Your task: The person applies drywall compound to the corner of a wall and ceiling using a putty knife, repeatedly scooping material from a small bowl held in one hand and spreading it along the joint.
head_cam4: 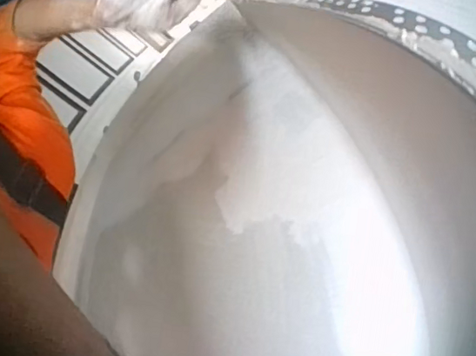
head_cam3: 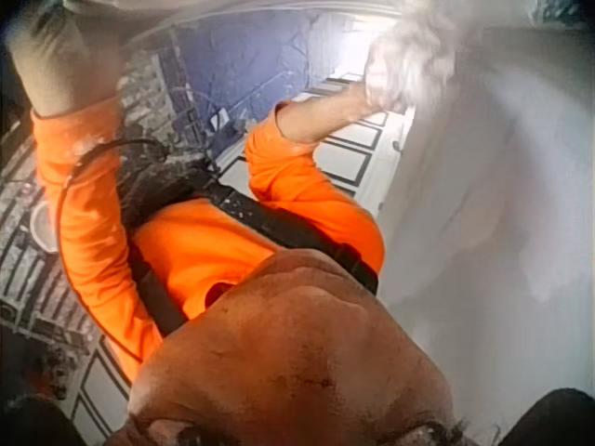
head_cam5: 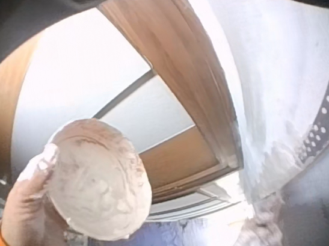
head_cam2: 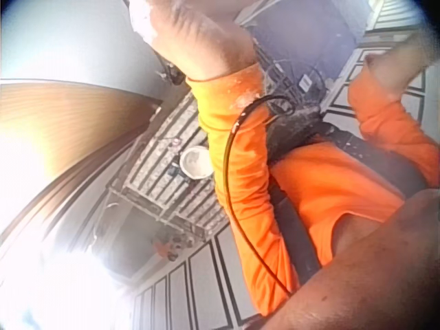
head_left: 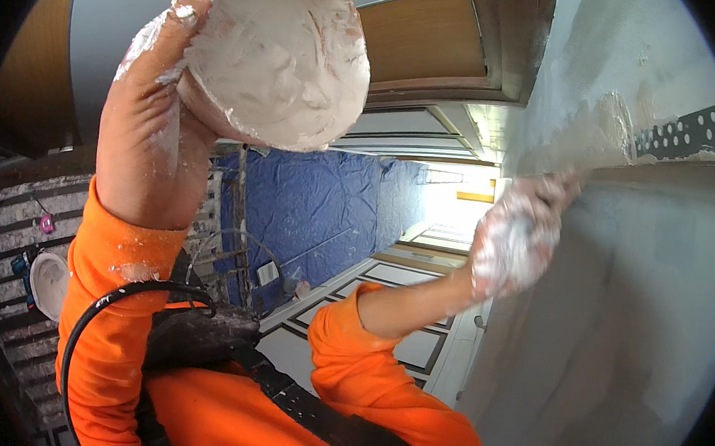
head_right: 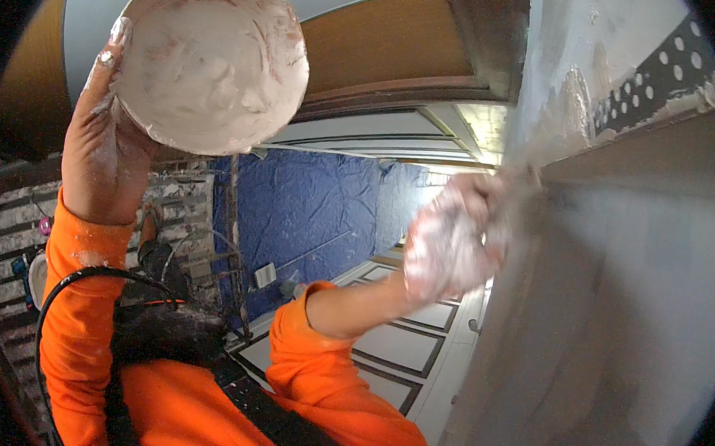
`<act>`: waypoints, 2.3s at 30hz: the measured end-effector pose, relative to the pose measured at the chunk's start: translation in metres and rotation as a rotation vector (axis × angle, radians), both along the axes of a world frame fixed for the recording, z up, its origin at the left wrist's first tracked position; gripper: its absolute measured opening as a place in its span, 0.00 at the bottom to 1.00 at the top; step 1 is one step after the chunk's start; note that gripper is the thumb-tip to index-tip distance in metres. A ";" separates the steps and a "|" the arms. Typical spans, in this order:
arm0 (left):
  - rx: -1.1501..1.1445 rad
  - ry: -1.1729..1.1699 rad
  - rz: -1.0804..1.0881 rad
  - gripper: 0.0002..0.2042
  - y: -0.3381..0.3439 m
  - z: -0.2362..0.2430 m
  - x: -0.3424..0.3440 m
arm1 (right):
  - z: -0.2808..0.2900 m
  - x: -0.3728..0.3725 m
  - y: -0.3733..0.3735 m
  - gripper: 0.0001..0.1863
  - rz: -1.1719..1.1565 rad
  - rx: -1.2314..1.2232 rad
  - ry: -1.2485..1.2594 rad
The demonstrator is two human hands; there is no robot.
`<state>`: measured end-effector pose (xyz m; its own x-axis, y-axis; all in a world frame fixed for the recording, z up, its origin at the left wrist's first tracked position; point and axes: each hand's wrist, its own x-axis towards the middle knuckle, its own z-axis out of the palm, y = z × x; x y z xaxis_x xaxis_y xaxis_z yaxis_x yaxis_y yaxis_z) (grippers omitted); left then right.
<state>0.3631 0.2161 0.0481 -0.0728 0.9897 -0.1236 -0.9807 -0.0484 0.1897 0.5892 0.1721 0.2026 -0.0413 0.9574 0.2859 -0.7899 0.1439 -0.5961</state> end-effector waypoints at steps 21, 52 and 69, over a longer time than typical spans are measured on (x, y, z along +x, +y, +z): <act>0.056 0.005 -0.032 0.21 0.000 -0.008 0.000 | 0.033 -0.029 -0.016 0.23 0.092 -0.066 0.044; 0.085 -0.025 -0.036 0.21 0.000 -0.011 -0.002 | 0.007 -0.014 -0.012 0.26 -0.033 -0.005 0.092; 0.104 -0.044 -0.033 0.21 0.001 -0.011 -0.003 | 0.038 -0.027 0.009 0.20 0.169 -0.260 0.079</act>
